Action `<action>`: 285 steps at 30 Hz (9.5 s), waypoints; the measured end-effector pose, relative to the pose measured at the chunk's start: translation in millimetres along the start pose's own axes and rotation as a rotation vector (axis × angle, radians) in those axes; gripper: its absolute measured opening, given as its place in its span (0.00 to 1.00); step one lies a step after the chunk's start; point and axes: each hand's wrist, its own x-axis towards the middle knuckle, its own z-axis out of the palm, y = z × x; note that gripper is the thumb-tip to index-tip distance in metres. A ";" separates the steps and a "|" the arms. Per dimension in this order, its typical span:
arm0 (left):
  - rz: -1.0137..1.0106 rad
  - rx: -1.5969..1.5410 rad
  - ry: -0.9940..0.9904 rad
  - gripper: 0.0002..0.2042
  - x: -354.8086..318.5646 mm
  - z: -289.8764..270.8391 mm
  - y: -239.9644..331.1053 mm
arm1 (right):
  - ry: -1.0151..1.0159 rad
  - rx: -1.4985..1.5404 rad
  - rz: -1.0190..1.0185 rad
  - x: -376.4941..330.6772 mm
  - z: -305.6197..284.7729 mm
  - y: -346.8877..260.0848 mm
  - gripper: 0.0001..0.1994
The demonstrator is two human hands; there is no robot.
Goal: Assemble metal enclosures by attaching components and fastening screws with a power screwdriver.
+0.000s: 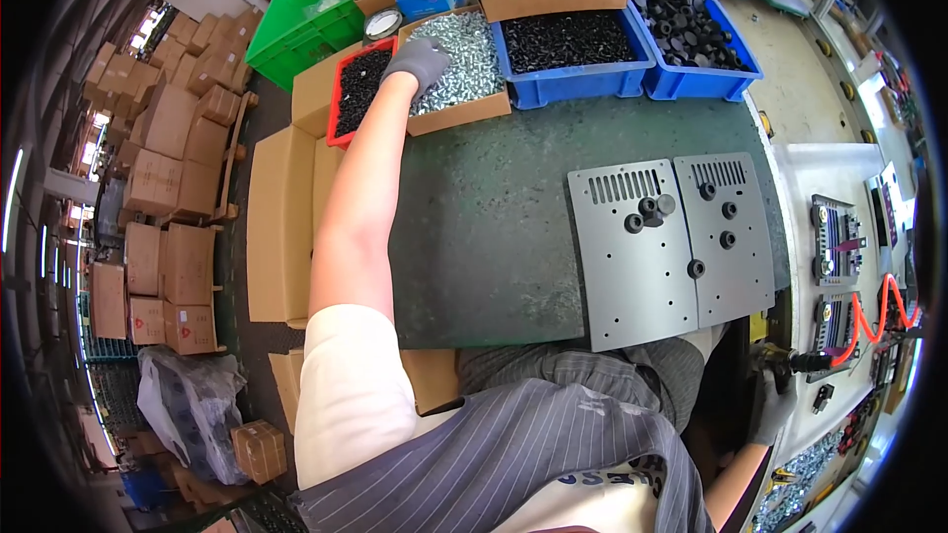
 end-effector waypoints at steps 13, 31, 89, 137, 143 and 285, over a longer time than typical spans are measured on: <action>-0.393 -1.902 -0.169 0.08 23.8 -13.0 -40.6 | -0.126 0.369 0.063 10.9 6.9 48.9 0.22; -0.241 -2.286 -0.228 0.09 -68.9 -14.4 -24.0 | 0.241 0.185 -0.280 3.6 -18.1 -58.2 0.19; -0.252 -1.819 -0.913 0.24 -304.6 72.8 203.2 | -0.481 1.498 -0.701 2.3 90.6 -248.9 0.15; 0.344 -0.556 -0.036 0.14 -190.2 79.2 124.0 | -0.714 0.960 -0.533 59.4 243.8 -350.7 0.12; 0.388 -0.597 -0.002 0.14 -187.6 85.7 127.4 | -0.722 1.066 -0.404 70.5 255.1 -344.8 0.10; -0.043 -1.887 -0.981 0.25 -271.7 71.8 234.5 | -0.551 1.630 -0.825 54.0 103.6 -242.3 0.23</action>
